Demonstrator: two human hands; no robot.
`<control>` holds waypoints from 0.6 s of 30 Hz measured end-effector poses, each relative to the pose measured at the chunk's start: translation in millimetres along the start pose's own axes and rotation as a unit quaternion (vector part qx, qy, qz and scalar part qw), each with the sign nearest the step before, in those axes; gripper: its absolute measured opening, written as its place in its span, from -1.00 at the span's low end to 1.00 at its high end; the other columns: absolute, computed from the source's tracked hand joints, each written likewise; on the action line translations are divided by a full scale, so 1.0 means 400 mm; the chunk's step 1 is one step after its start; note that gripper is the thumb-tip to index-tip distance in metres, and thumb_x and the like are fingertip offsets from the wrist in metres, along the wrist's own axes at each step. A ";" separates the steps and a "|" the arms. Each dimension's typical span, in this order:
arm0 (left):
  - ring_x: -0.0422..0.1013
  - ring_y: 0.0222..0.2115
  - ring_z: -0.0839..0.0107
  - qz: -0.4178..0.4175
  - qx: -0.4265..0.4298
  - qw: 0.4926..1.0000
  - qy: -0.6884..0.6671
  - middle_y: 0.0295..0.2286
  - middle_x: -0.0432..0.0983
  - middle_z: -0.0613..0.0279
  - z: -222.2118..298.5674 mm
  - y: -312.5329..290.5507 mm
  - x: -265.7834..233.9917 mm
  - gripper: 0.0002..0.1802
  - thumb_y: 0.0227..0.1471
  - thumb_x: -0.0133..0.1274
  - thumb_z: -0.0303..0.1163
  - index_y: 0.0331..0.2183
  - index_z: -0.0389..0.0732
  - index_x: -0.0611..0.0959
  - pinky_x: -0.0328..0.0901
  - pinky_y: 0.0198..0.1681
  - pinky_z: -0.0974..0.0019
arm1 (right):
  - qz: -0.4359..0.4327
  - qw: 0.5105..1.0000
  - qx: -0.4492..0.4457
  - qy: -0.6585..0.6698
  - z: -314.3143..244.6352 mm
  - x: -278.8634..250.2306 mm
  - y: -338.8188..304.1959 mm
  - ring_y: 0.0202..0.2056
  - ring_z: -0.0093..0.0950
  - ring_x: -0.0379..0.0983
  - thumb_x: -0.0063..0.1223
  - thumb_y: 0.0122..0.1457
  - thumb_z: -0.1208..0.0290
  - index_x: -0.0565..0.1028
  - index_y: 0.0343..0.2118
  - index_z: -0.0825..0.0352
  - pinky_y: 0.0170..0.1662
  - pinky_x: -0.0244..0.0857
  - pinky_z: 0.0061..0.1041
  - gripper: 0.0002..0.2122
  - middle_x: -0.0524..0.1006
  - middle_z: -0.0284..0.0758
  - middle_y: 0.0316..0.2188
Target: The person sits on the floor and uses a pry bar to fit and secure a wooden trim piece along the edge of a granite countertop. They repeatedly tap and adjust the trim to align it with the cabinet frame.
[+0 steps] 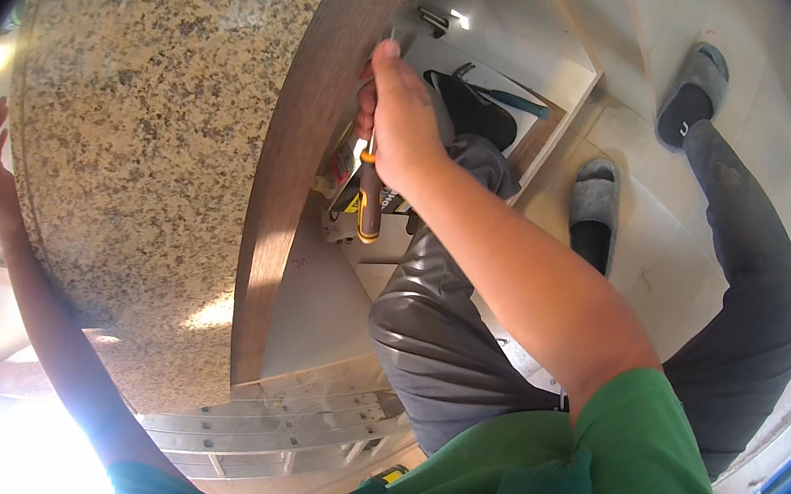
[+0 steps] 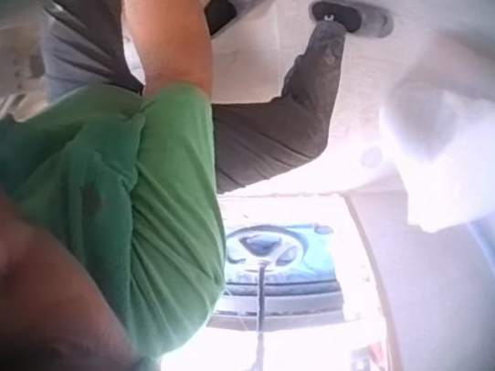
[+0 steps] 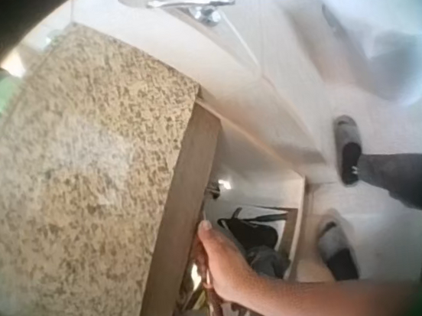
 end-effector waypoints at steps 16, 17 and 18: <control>0.33 0.13 0.26 0.001 -0.010 1.000 -0.006 0.03 0.47 0.09 0.007 -0.003 0.002 -0.42 0.35 -0.29 -0.03 0.08 -0.26 0.55 0.14 0.23 0.13 | 0.005 1.000 0.018 0.017 -0.113 0.018 -0.070 -0.62 -0.70 0.13 0.09 0.23 0.48 0.33 0.12 0.36 -0.57 0.04 -0.64 -0.60 0.27 -0.52 -0.57; 0.33 0.12 0.26 0.004 -0.010 1.000 -0.007 0.03 0.47 0.08 0.010 -0.003 0.004 -0.42 0.35 -0.29 -0.03 0.08 -0.26 0.55 0.14 0.23 0.13 | 0.013 1.000 0.017 0.015 -0.119 0.010 -0.066 -0.61 -0.69 0.12 0.10 0.22 0.47 0.37 0.08 0.36 -0.56 0.04 -0.63 -0.64 0.26 -0.53 -0.58; 0.33 0.12 0.26 0.006 -0.011 1.000 -0.008 0.03 0.47 0.08 0.010 -0.003 0.005 -0.42 0.35 -0.29 -0.03 0.08 -0.27 0.55 0.14 0.23 0.13 | 0.021 1.000 0.016 0.013 -0.123 0.005 -0.061 -0.61 -0.69 0.12 0.10 0.22 0.46 0.41 0.03 0.35 -0.55 0.04 -0.62 -0.68 0.24 -0.53 -0.58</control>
Point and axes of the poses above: each hand's wrist, its own y-axis towards the middle knuckle, its own x-axis out of the palm, z = x × y, the point moved 1 cm from there along y, towards the middle knuckle
